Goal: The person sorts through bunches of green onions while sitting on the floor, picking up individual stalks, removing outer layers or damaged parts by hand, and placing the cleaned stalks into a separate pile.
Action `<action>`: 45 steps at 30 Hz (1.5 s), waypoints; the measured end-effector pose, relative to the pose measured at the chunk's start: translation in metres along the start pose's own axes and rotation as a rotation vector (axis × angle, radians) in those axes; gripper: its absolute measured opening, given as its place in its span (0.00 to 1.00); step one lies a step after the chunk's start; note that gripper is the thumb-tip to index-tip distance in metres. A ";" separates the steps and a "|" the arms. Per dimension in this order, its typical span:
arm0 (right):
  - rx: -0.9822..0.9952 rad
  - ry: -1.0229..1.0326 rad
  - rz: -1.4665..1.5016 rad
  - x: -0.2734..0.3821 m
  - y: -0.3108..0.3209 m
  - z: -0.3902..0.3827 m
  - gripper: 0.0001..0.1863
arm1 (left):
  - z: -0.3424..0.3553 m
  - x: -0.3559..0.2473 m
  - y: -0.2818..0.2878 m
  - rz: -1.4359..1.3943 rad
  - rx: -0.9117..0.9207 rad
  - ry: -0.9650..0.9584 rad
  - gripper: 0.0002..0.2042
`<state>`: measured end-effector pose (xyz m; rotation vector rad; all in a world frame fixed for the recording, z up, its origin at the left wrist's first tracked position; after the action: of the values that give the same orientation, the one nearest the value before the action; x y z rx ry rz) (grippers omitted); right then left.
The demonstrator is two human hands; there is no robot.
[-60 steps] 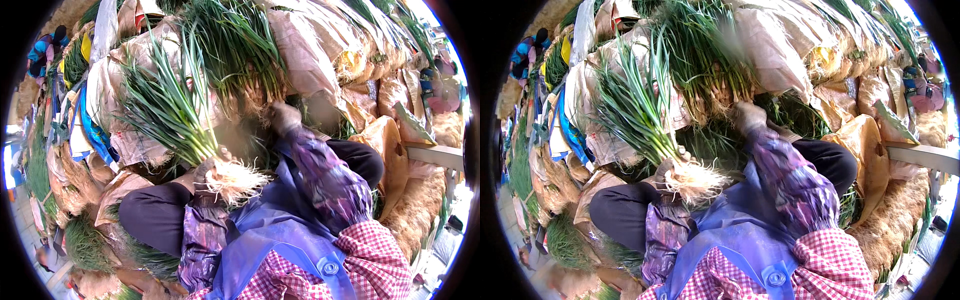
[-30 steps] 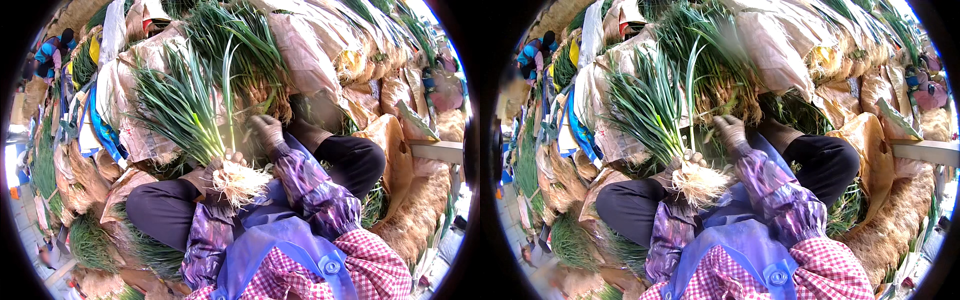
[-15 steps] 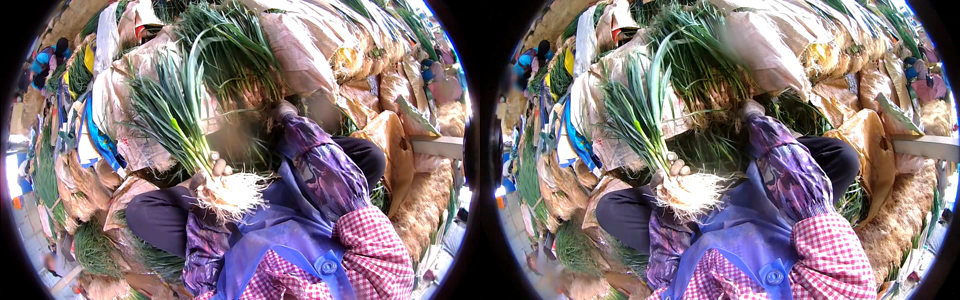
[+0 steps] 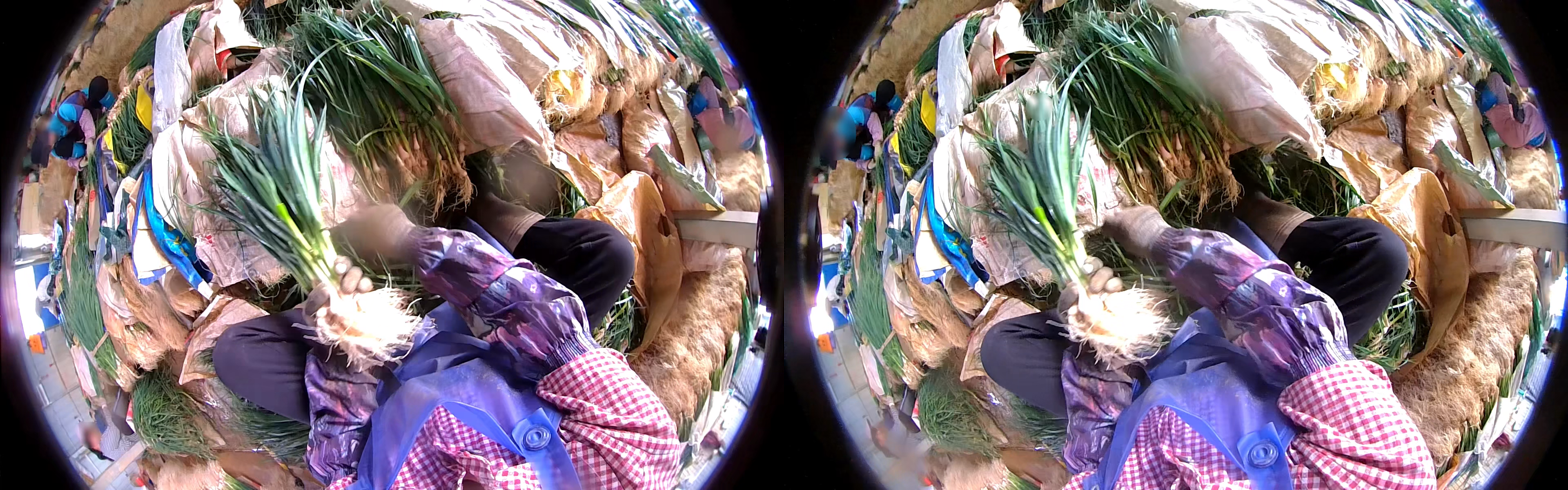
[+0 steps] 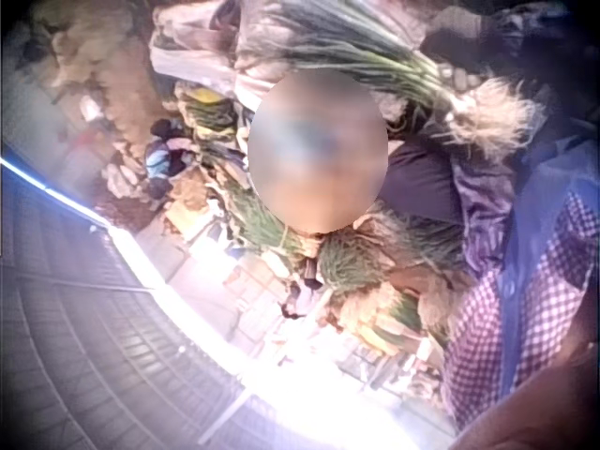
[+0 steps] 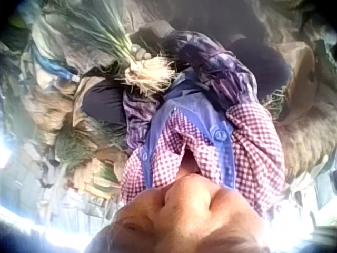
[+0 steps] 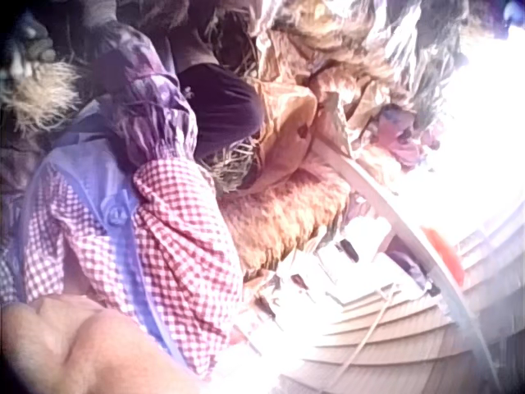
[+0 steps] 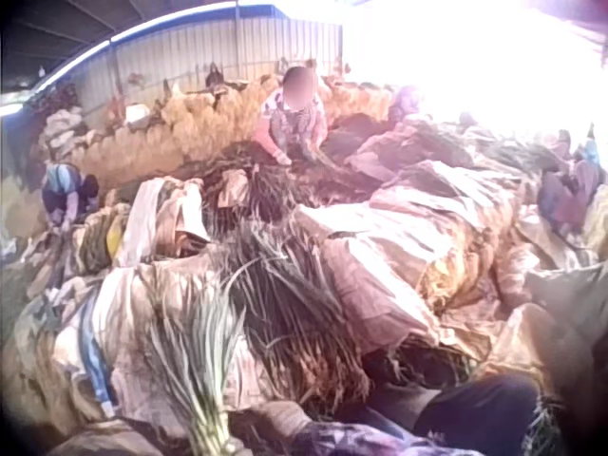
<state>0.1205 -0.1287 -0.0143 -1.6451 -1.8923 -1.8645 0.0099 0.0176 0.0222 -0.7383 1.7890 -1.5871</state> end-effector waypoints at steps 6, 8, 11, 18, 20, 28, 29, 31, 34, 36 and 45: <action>0.212 -0.026 0.206 -0.103 -0.081 -0.078 0.14 | 0.005 -0.005 -0.031 -0.022 0.039 -0.182 0.18; 0.213 0.080 0.335 -0.109 -0.066 -0.095 0.16 | 0.004 -0.006 -0.018 -0.070 0.032 -0.182 0.21; -0.189 -0.277 0.141 -0.091 0.000 -0.070 0.18 | 0.003 -0.008 -0.007 -0.127 -0.174 -0.015 0.21; -0.305 -0.626 -0.051 -0.133 0.056 -0.010 0.20 | 0.023 -0.007 0.027 -0.042 -0.155 0.128 0.22; -0.470 -0.476 0.076 -0.121 0.056 -0.012 0.19 | 0.020 -0.009 0.010 -0.044 -0.174 0.160 0.24; -0.294 0.077 0.047 0.005 0.061 -0.072 0.07 | 0.008 -0.013 0.025 0.053 -0.221 0.199 0.24; 0.017 0.055 -0.107 0.034 0.062 -0.073 0.05 | 0.007 0.001 0.024 0.153 -0.453 -0.146 0.22; -0.174 0.203 -0.030 0.022 0.022 -0.096 0.08 | 0.017 0.006 0.041 0.038 -0.395 0.026 0.20; -0.281 0.193 0.299 0.012 -0.005 -0.102 0.13 | 0.022 0.015 0.053 0.020 -0.436 0.062 0.18; -0.156 0.195 0.330 0.018 -0.003 -0.099 0.12 | 0.018 0.017 0.053 -0.018 -0.433 0.109 0.18; -0.001 -0.042 -0.105 0.006 0.032 -0.067 0.11 | 0.019 0.018 0.029 0.054 -0.160 0.330 0.16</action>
<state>0.0975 -0.1821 0.0318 -1.6282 -2.0319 -1.8821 0.0126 -0.0043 -0.0092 -0.5152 2.1738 -1.6154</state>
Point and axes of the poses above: each hand's wrist, its own z-axis towards the middle knuckle, its own y-axis out of the back of the hand, x = y × z, the point moved 1 cm from there along z, towards the middle knuckle, and after that the axes turned 11 degrees about y, right-handed, at the moved point
